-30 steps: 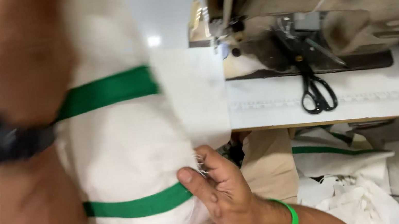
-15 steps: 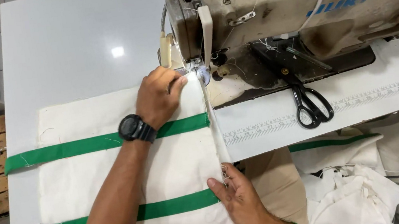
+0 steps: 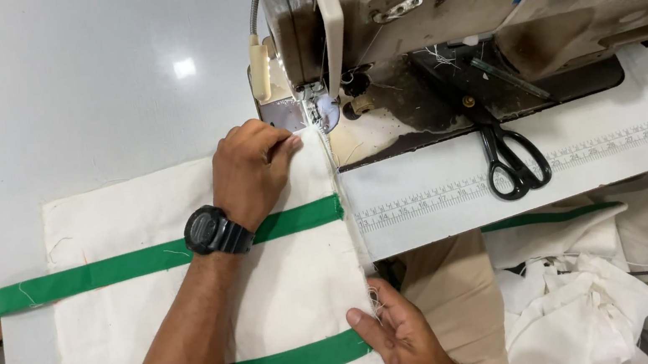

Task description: Sewing straps onto canvas tote bags using an industrial sewing machine and trimming threads with scissors

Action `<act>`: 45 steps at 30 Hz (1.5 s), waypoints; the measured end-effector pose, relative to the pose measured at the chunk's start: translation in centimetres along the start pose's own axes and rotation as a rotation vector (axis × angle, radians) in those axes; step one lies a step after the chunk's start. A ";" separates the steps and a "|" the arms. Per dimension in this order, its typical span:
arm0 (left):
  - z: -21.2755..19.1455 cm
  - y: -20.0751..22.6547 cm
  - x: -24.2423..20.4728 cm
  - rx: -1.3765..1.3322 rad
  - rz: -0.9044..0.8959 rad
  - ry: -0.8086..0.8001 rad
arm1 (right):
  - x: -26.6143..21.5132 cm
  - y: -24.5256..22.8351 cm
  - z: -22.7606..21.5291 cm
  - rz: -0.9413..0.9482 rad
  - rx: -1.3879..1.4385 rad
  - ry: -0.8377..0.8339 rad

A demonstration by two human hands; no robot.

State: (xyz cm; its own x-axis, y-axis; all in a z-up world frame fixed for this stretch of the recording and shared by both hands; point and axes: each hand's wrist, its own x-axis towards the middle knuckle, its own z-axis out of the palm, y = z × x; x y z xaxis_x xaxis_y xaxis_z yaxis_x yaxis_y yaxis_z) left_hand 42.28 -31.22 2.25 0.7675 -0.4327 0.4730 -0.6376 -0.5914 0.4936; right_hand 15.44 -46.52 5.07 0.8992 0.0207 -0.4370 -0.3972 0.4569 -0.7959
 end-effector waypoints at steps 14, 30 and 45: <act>-0.1 1.2 1.1 0.098 -0.175 -0.091 | 0.7 -4.8 -2.3 0.238 -0.861 -0.209; -1.2 0.6 -1.4 0.272 -0.135 -0.036 | 17.0 -9.8 -3.2 -1.266 -1.676 -0.098; -8.1 3.5 -10.2 0.524 0.088 0.037 | 17.1 -9.5 -3.2 -1.326 -1.674 0.012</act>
State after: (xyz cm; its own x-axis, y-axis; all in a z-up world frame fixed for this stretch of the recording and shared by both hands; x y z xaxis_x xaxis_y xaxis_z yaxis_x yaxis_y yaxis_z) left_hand 31.70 -23.36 5.06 0.7035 -0.4773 0.5265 -0.5737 -0.8187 0.0244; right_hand 34.04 -53.33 3.84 0.7141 0.4258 0.5557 0.5559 -0.8274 -0.0803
